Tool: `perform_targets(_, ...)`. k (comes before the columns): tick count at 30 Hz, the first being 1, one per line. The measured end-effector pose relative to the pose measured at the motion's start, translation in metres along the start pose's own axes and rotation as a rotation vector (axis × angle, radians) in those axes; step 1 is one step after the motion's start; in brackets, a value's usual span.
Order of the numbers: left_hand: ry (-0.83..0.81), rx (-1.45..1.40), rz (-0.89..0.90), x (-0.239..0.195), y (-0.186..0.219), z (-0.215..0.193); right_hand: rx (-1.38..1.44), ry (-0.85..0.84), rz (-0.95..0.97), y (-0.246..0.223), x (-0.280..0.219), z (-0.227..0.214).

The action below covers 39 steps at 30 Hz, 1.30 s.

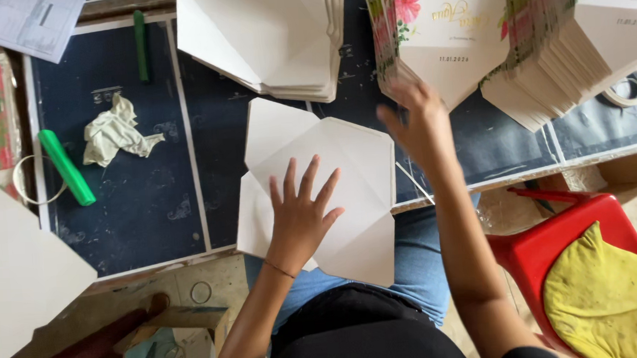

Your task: The person folds white paper sheets by hand, pressing the creases flat and stacking the finished items on the table. They handle the paper directly without tools, repeating the folding process for multiple sheets.

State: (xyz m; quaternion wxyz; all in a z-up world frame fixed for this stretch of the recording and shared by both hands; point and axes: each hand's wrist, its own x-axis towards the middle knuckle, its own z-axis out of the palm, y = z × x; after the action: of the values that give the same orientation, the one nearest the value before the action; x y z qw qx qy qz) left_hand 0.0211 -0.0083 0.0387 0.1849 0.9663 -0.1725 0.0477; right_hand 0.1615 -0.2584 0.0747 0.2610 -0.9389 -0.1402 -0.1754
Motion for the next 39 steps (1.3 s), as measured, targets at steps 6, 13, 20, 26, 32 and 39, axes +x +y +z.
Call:
perform_targets(6, -0.095, 0.096, -0.049, -0.004, -0.001, 0.012, -0.303, -0.108, 0.158, 0.056, -0.088, 0.064)
perform_targets(13, -0.146, 0.091, -0.074, -0.008, -0.004, 0.018, -0.430, 0.046, 0.074, -0.019, -0.076, 0.034)
perform_targets(20, -0.033, 0.026, -0.090, -0.011, -0.011, 0.036, 0.403, -0.289, -0.063, -0.068, -0.080, 0.042)
perform_targets(26, -0.200, 0.141, -0.179, -0.004, -0.001, 0.030, 0.499, -0.623, -0.128, -0.085, -0.085, 0.054)
perform_targets(32, -0.087, 0.091, -0.026, 0.004, 0.005, 0.011, 0.316, -0.215, 0.177, -0.002, -0.082, 0.047)
perform_targets(39, 0.190, 0.041, 0.179, 0.017, -0.017, 0.049, -0.321, -0.143, 0.235, 0.018, -0.089, 0.060)
